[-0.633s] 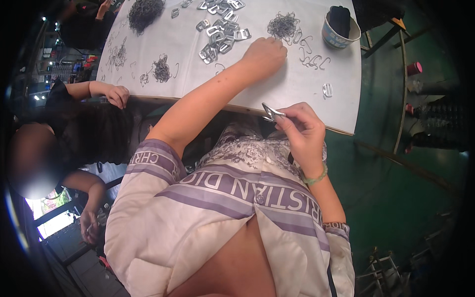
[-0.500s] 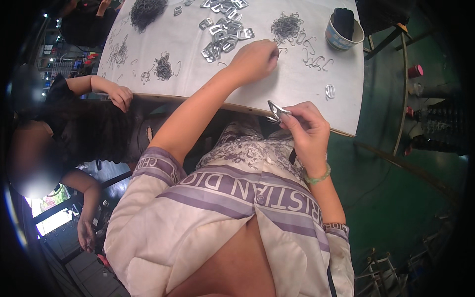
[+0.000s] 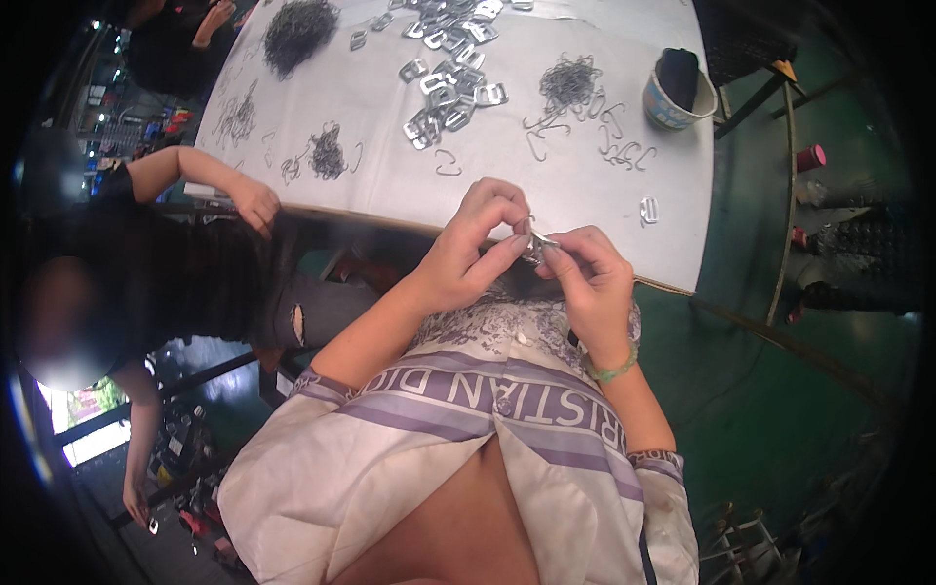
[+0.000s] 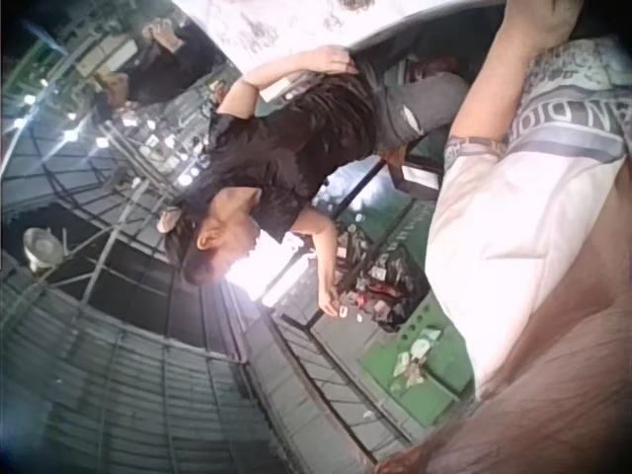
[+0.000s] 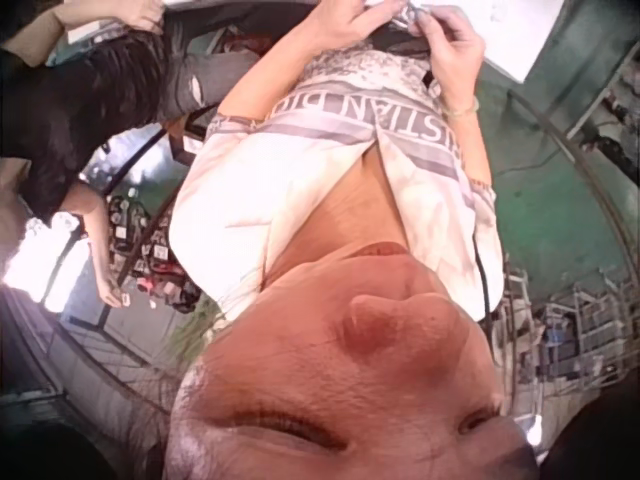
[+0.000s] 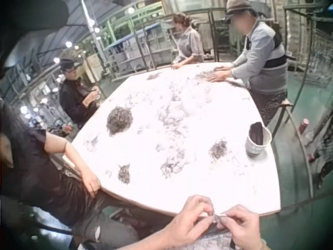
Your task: The person assembles small metal parts by hand at a table. They repeatedly pick up metal pieces and wire loops, connect them, and place the assembled units on a hanging rack. Another person works alongside at the same table.
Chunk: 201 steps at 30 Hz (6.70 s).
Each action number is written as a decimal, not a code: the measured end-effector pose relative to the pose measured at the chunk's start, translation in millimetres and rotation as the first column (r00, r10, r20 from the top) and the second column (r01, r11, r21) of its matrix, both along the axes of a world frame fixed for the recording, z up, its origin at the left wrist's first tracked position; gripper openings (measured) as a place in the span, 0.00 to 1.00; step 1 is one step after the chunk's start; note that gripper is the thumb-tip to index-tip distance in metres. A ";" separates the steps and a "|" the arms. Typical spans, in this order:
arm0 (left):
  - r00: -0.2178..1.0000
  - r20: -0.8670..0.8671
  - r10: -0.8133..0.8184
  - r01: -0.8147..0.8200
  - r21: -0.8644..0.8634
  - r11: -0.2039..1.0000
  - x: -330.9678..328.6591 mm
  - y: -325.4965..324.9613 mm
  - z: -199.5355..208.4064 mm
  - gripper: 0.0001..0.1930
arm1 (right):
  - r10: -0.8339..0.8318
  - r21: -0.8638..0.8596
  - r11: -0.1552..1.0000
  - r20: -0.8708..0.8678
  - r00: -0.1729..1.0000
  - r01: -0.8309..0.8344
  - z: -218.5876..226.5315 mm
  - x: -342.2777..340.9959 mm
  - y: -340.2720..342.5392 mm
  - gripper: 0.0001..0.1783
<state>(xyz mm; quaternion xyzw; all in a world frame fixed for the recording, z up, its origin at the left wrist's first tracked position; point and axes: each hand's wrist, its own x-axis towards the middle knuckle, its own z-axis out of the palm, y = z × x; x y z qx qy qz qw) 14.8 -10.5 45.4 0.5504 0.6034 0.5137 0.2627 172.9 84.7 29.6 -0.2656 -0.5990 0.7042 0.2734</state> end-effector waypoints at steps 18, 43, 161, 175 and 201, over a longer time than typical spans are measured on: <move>0.987 0.160 0.021 -0.031 0.060 0.998 17.6 3.8 -7.0 0.05 | 0.053 -0.081 0.995 -0.005 0.999 -0.053 0.1 -0.4 -2.3 0.04; 0.971 0.053 0.231 -0.237 0.208 0.949 18.0 -31.6 -2.4 0.06 | 0.091 0.333 0.940 -0.025 0.996 -0.078 -3.8 -18.8 12.0 0.07; -0.996 0.071 -0.058 0.091 0.872 -0.481 290.1 -694.8 471.0 0.06 | -0.112 0.773 -0.469 0.429 0.897 -0.428 -82.4 -85.4 9.3 0.48; -0.996 0.038 0.078 0.001 0.904 -0.428 299.5 -686.2 469.5 0.08 | 0.025 0.887 -0.171 0.440 0.898 -0.430 -128.1 -99.1 27.0 0.46; -0.978 0.008 0.208 -0.197 -0.360 -0.912 334.5 -593.1 -138.2 0.15 | 0.032 0.881 -0.151 0.457 0.889 -0.448 -126.8 -96.9 32.2 0.42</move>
